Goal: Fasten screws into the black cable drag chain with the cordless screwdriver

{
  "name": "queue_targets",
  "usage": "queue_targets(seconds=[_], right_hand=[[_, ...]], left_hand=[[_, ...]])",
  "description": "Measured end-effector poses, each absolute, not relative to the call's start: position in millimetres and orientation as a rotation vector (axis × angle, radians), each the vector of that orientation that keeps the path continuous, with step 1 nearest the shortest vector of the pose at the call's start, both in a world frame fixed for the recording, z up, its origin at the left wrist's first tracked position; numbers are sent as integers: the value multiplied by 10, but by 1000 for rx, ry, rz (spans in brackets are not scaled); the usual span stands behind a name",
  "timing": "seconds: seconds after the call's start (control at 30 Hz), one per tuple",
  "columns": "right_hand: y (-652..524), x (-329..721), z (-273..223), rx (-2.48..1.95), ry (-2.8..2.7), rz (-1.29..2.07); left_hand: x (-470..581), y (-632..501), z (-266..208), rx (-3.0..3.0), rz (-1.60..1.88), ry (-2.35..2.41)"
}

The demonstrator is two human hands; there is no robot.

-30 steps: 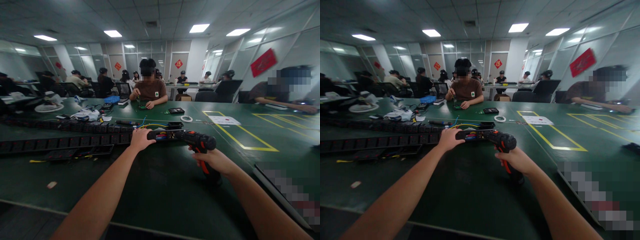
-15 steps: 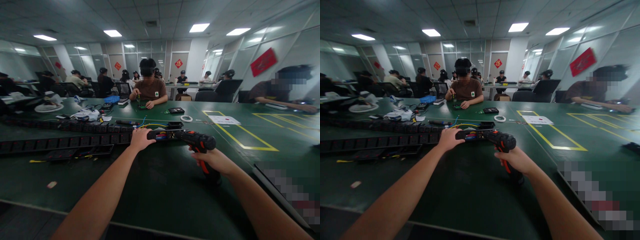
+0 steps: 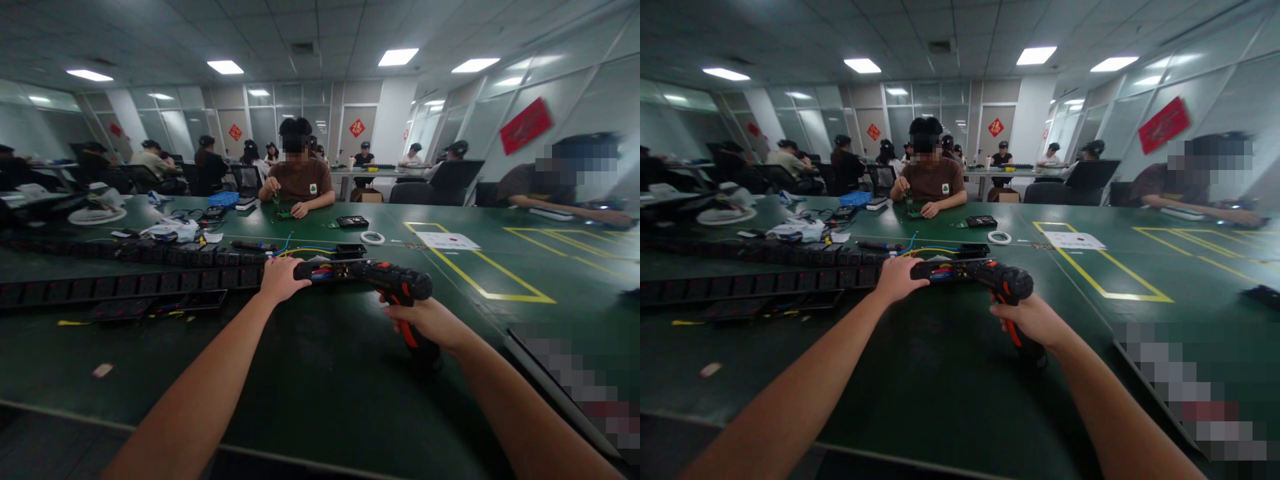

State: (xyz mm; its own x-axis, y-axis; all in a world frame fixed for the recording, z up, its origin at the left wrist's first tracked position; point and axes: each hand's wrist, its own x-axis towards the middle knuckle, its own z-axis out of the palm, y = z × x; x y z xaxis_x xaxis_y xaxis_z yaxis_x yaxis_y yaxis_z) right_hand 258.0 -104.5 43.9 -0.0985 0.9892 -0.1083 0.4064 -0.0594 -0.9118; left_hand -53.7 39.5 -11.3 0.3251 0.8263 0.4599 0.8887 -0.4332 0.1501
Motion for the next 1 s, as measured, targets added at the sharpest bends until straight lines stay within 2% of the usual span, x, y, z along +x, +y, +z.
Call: queue_targets(seconds=[1.0], right_hand=[[-1076,2544,485,-1544,-1567,1121]], left_hand=[[-538,371,-102,-2451,-738,-1592]])
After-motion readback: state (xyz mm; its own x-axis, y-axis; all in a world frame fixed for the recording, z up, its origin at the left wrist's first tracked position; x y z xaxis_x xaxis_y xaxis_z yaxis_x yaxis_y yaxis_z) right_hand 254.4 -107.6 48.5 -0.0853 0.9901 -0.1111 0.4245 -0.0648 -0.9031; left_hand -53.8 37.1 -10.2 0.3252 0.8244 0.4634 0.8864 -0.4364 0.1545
